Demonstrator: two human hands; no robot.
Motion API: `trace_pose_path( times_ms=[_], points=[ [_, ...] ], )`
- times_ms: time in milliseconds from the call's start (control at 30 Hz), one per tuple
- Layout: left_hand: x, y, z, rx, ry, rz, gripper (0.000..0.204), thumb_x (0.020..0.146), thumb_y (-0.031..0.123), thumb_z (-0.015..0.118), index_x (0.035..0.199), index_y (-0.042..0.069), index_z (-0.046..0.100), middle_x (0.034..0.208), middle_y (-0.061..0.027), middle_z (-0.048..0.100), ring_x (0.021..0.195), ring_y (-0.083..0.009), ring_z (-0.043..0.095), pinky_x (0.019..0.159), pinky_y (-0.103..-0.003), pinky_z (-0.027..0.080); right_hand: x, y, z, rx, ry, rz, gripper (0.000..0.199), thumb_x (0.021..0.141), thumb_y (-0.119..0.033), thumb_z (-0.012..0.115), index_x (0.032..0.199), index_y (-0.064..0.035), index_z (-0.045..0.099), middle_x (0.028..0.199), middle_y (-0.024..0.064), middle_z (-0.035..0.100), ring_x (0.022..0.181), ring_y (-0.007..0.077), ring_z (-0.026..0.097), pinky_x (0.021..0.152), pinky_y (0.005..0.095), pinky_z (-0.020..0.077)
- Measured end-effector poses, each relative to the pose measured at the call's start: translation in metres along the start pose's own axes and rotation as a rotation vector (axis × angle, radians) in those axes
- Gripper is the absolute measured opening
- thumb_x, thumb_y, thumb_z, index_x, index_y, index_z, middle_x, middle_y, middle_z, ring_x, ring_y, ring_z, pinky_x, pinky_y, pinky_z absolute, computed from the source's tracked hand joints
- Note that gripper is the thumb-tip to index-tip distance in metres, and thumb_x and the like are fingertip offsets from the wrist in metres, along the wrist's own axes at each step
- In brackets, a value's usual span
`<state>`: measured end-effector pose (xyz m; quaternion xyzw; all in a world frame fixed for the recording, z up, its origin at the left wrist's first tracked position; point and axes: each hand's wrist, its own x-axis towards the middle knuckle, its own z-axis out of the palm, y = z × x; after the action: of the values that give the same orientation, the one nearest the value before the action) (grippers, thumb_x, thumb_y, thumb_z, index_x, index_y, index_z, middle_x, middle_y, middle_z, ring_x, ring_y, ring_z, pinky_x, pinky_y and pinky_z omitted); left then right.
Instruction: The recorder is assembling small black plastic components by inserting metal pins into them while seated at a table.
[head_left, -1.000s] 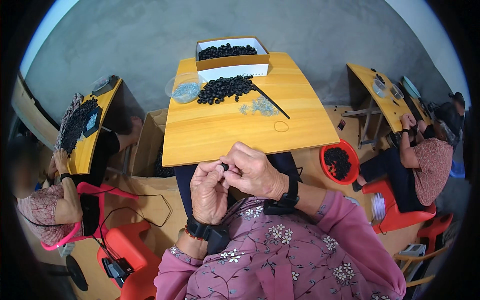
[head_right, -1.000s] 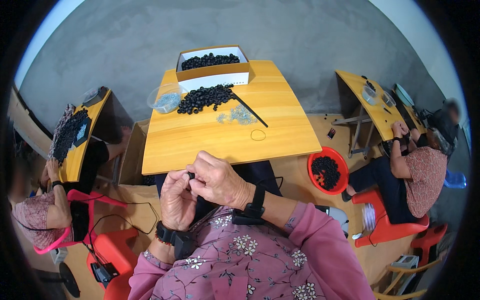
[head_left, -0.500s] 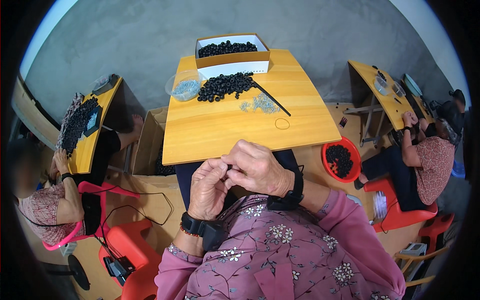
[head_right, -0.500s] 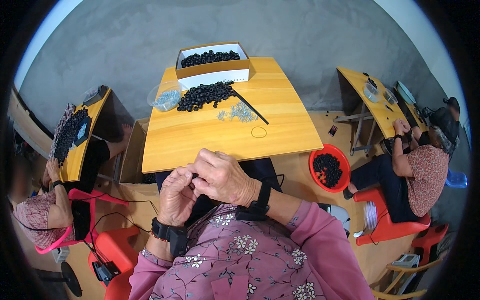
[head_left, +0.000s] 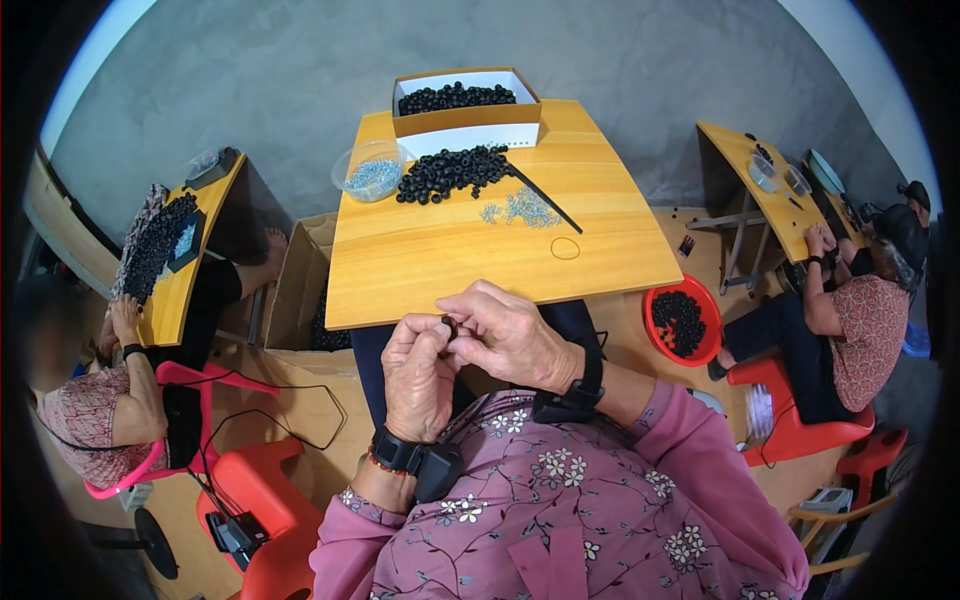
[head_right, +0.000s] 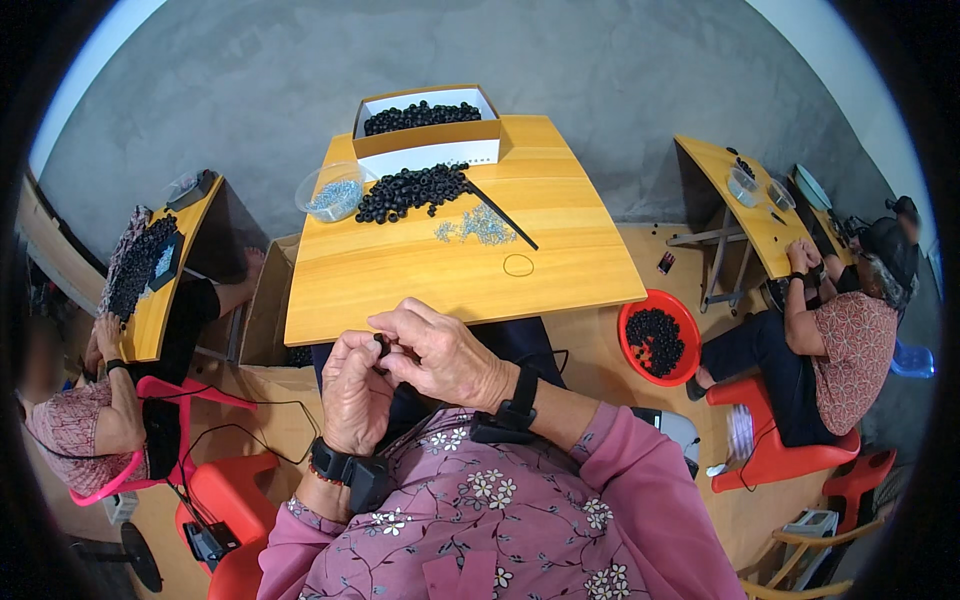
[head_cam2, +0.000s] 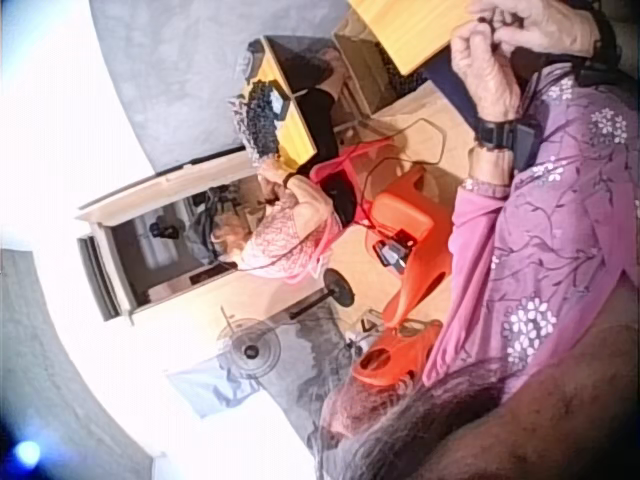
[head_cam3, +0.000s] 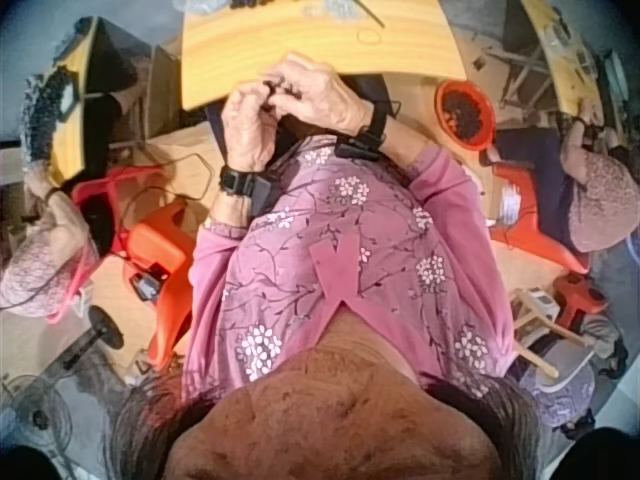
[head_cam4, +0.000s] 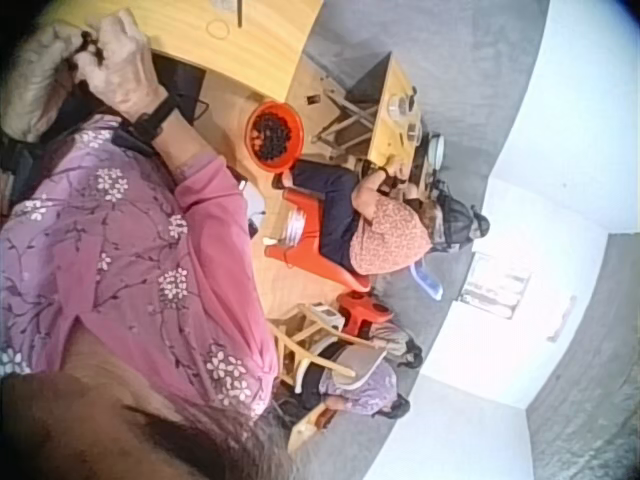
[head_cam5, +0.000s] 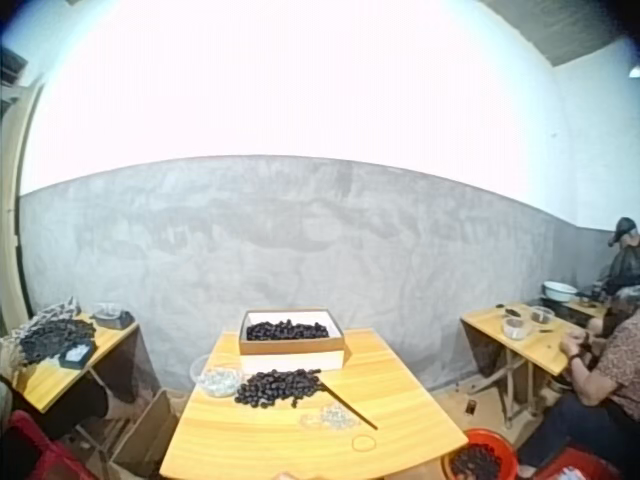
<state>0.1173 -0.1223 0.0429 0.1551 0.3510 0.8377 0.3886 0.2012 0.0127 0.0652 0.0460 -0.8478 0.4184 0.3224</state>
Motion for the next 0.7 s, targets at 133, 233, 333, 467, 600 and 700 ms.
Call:
trace_pose_path(
  times_ms=[133, 233, 333, 467, 600, 700],
  points=[
    [0.001, -0.001, -0.004, -0.009, -0.001, 0.016, 0.003, 0.097, 0.009, 0.06, 0.096, 0.008, 0.059, 0.094, -0.0017, 0.063, 0.084, -0.0109, 0.06, 0.078, -0.028, 0.054, 0.003, 0.0, -0.001, -0.162, -0.043, -0.114, 0.034, 0.078, 0.0, 0.073, 0.111, 0.0035, 0.064, 0.088, 0.0117, 0.058, 0.073, 0.0229, 0.063, 0.064, 0.0313, 0.0533],
    [0.003, -0.002, -0.007, -0.004, 0.009, 0.039, 0.003, 0.098, 0.006, 0.058, 0.096, 0.005, 0.061, 0.094, -0.0044, 0.064, 0.083, -0.0113, 0.062, 0.077, -0.029, 0.057, 0.006, -0.004, -0.004, -0.263, -0.07, -0.159, 0.031, 0.078, -0.003, 0.073, 0.106, 0.0044, 0.064, 0.086, 0.013, 0.058, 0.073, 0.0258, 0.064, 0.063, 0.0332, 0.0536],
    [0.001, 0.001, -0.004, -0.031, -0.016, 0.005, 0.005, 0.099, 0.009, 0.06, 0.097, 0.004, 0.061, 0.094, -0.0046, 0.065, 0.085, -0.0119, 0.063, 0.078, -0.03, 0.057, 0.008, -0.002, -0.008, -0.267, -0.077, -0.151, 0.029, 0.077, -0.005, 0.074, 0.103, 0.005, 0.063, 0.084, 0.0131, 0.057, 0.072, 0.0267, 0.063, 0.061, 0.0341, 0.0532],
    [0.0, 0.005, -0.003, -0.098, -0.087, -0.076, 0.01, 0.1, 0.012, 0.06, 0.098, 0.002, 0.062, 0.093, -0.0046, 0.065, 0.086, -0.0128, 0.064, 0.08, -0.03, 0.056, 0.01, -0.003, -0.012, -0.274, 0.009, -0.192, 0.028, 0.076, -0.006, 0.075, 0.099, 0.006, 0.062, 0.08, 0.0123, 0.055, 0.066, 0.026, 0.063, 0.056, 0.0341, 0.0519],
    [0.001, 0.0, -0.007, -0.075, -0.109, -0.046, 0.012, 0.1, 0.012, 0.059, 0.096, 0.001, 0.063, 0.093, -0.0049, 0.066, 0.086, -0.0128, 0.065, 0.082, -0.03, 0.055, 0.007, 0.004, -0.008, -0.219, 0.003, -0.168, 0.027, 0.075, -0.006, 0.076, 0.096, 0.0061, 0.062, 0.077, 0.0119, 0.054, 0.062, 0.0244, 0.062, 0.053, 0.0333, 0.051],
    [0.001, -0.001, -0.008, -0.062, -0.126, -0.024, 0.013, 0.1, 0.012, 0.059, 0.096, 0.001, 0.063, 0.094, -0.0053, 0.067, 0.086, -0.0127, 0.065, 0.081, -0.028, 0.054, 0.007, 0.006, -0.003, -0.141, 0.019, -0.12, 0.026, 0.075, -0.004, 0.075, 0.093, 0.006, 0.061, 0.075, 0.0113, 0.053, 0.06, 0.0218, 0.062, 0.052, 0.0326, 0.0502]
  ],
)
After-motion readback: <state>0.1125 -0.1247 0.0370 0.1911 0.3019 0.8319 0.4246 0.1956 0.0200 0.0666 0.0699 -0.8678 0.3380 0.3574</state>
